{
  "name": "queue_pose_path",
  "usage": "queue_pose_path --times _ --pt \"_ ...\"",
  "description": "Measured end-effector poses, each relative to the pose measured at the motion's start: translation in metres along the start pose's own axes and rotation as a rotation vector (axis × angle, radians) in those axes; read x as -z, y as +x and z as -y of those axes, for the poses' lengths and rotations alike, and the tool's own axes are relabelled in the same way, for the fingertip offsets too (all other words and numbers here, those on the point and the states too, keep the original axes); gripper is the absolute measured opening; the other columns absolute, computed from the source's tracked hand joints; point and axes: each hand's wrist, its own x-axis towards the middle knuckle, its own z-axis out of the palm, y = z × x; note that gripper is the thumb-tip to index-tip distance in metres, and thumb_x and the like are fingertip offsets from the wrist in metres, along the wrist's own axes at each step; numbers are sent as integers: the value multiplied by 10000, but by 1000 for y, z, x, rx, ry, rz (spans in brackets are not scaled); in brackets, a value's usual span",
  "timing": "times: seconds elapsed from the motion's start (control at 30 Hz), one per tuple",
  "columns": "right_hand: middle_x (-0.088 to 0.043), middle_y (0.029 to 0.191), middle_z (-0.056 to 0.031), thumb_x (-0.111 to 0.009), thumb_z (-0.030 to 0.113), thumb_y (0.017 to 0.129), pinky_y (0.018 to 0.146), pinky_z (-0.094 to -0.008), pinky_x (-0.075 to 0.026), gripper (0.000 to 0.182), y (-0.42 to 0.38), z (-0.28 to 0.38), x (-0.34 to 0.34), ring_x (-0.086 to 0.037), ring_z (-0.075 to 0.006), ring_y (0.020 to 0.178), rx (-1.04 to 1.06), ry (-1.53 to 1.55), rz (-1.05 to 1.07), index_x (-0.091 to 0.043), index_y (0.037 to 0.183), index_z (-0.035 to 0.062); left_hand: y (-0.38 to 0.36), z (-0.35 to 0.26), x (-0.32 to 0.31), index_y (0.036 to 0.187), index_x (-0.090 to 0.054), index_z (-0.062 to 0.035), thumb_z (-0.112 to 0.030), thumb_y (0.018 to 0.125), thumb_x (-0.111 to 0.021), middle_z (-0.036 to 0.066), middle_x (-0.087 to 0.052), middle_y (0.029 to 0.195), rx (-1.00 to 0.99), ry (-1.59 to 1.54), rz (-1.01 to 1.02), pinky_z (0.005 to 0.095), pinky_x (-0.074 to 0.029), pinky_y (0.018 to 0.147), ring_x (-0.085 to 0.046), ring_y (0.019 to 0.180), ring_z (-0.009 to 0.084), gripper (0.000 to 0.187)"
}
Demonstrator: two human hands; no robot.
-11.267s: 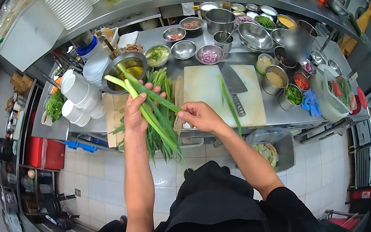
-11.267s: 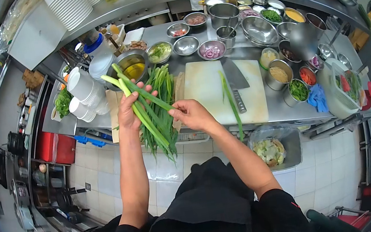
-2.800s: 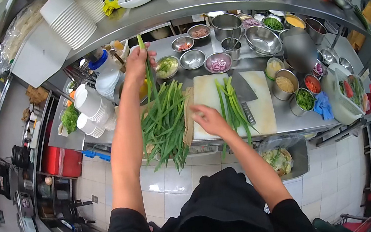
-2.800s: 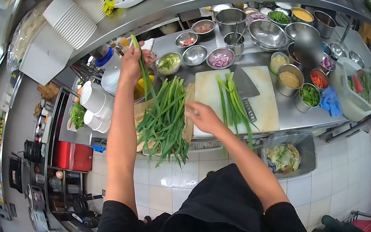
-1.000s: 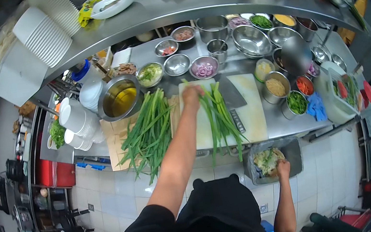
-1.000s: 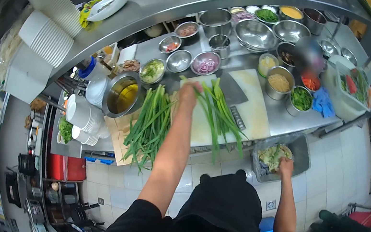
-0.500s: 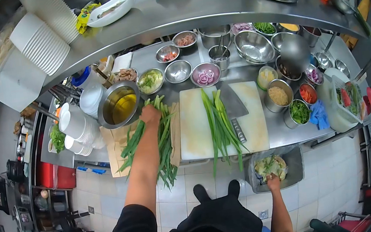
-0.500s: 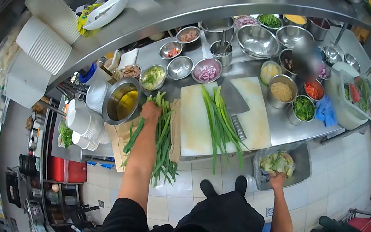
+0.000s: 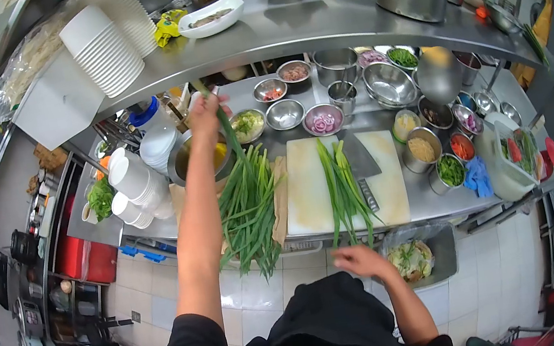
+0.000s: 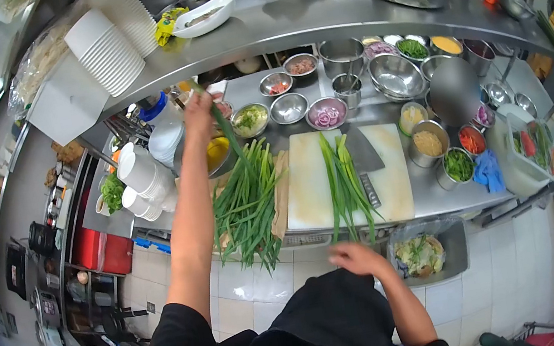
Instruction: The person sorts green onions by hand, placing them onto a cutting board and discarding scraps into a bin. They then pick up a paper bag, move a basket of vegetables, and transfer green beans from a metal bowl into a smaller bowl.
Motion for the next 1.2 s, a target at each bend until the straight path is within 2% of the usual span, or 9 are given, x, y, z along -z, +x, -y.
queue_pose_path --times 0.23,0.4,0.5,0.6,0.73,0.8,1.0,1.1,1.2 --pt "-589 1068 -155 -494 242 903 839 -333 -434 348 131 60 12 -568 -253 975 377 -62 -541 -520 1148 -3 -47 -52 -17 1165 -439 -41 -251 928 -465 82 -566 886 37 -403 -127 339 -517 630 -541 642 152 317" --pt "-591 991 -88 -372 386 952 722 -274 -450 464 133 66 -11 -571 -165 857 65 972 98 -510 1157 -7 -59 -38 -10 1158 -428 -74 -206 948 -414 57 -530 852 24 -507 -247 327 -483 585 -498 621 138 248" --pt "-576 809 -46 -399 363 949 580 -220 -411 418 108 69 -15 -518 -95 643 -22 1029 98 -555 1067 -7 -67 -33 -5 1125 -436 -74 -204 948 -412 57 -532 836 2 -480 -306 321 -478 577 -499 631 139 221" --pt "-492 588 19 -440 286 940 476 -202 -332 333 102 46 -30 -401 -61 510 43 518 -279 -586 789 26 -75 -24 -11 1108 -436 -66 -195 947 -420 51 -523 811 -5 -463 -356 296 -432 551 -458 620 135 207" --pt "-337 548 71 -439 176 896 368 -195 -214 208 42 9 -2 -288 -39 435 -161 1141 -954 -449 689 161 -98 17 -19 1116 -430 -64 -171 955 -366 21 -457 735 35 -417 -620 254 -358 488 -382 562 95 204" --pt "-368 577 75 -455 298 922 365 -189 -207 270 -9 -51 14 -299 -27 441 -249 692 -1193 -467 694 153 -109 62 -27 1012 -464 -71 -191 952 -368 23 -479 685 202 -457 -628 256 -380 441 -406 498 100 165" --pt "-540 589 -53 -457 439 894 490 -283 -368 475 -139 -197 27 -505 -141 534 -747 274 -1114 -597 802 -6 -127 206 -115 1089 -507 22 -245 891 -496 118 -594 771 507 -300 -485 335 -485 515 -562 569 190 332" --pt "-629 832 -194 -457 489 869 665 -349 -455 613 -169 -261 29 -613 -275 766 -947 -130 -978 -551 1048 -90 -108 249 -119 1069 -543 28 -306 829 -572 178 -632 891 352 454 -400 384 -513 638 -633 760 278 412" --pt "-502 1148 -317 -472 471 852 942 -378 -380 787 -167 -232 48 -470 -373 1140 -1064 -162 -734 -245 1311 -126 -95 194 -66 950 -639 -29 -331 734 -628 192 -625 994 350 1174 175 402 -485 777 -601 939 328 372"
